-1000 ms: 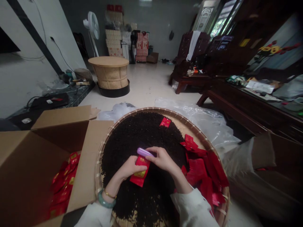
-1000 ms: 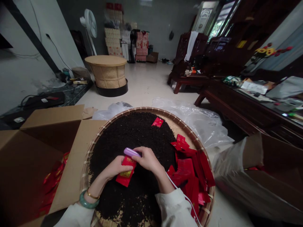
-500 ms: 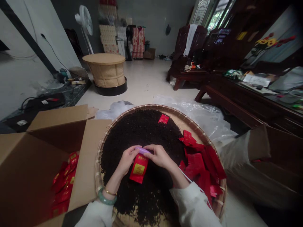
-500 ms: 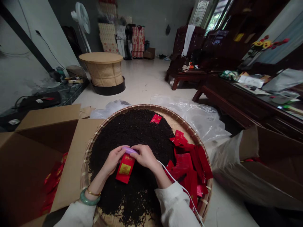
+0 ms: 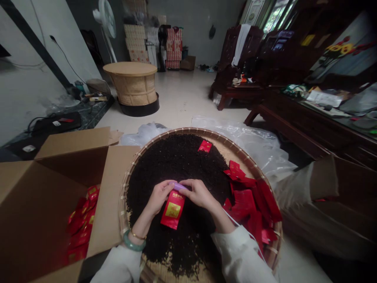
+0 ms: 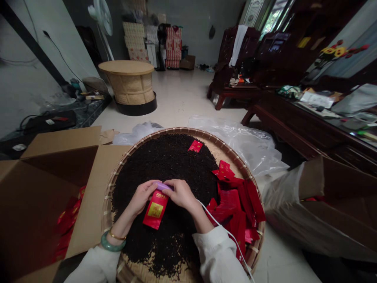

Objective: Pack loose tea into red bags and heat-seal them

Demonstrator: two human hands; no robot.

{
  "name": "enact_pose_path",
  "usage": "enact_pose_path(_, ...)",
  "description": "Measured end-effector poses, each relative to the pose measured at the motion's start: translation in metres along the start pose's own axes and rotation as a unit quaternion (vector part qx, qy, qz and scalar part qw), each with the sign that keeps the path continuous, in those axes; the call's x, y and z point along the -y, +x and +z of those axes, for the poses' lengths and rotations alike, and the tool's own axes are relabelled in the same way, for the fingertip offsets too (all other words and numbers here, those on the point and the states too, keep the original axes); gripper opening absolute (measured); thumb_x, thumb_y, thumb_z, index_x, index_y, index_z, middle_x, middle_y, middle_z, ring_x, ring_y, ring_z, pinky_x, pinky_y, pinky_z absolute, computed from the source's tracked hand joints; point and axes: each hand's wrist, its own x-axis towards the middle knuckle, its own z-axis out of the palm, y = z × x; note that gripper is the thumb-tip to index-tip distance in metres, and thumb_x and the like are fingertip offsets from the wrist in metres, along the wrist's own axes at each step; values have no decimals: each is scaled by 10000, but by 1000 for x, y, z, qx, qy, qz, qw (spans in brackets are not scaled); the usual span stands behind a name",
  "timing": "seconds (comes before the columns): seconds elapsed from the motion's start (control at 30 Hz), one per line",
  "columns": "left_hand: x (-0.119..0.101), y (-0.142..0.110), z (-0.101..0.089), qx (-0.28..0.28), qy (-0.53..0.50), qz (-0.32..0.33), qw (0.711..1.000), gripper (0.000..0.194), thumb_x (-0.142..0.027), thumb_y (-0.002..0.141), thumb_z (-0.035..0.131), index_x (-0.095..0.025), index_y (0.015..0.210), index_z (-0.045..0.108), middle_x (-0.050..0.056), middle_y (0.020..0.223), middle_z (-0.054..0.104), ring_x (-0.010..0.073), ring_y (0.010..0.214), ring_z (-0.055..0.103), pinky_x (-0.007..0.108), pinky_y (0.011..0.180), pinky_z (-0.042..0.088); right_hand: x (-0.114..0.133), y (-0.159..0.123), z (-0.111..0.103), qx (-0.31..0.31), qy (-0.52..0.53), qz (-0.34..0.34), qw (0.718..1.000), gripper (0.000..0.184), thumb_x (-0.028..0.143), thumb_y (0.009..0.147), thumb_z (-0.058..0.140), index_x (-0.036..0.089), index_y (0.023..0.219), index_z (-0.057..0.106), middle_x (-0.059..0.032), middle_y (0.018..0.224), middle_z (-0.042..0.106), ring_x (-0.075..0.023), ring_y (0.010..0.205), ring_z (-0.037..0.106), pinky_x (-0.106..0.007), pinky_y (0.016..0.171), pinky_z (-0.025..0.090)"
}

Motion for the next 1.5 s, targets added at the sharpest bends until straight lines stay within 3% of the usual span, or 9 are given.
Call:
enact_pose_path(0.97, 2, 0, -1, -3, 19, 11, 1000, 391, -434, 660, 719, -134, 907, 676, 15, 692, 685, 129, 556, 573, 226, 539, 420, 4, -1, -2, 8, -5, 11, 1000, 241, 209, 805, 630, 191, 1029, 718, -50, 990, 736, -220, 865, 667, -267, 760, 466)
enact_pose_path(1.5, 1, 0, 0, -10, 7, -13, 1000, 410, -430, 652, 739, -126, 922, 683, 33, 730, 704, 131, 571, 601, 221, 542, 443, -1, -2, 1, -5, 9, 3, 1000, 235, 226, 811, 628, 205, 1027, 720, -44, 996, 738, -222, 865, 673, -278, 766, 473)
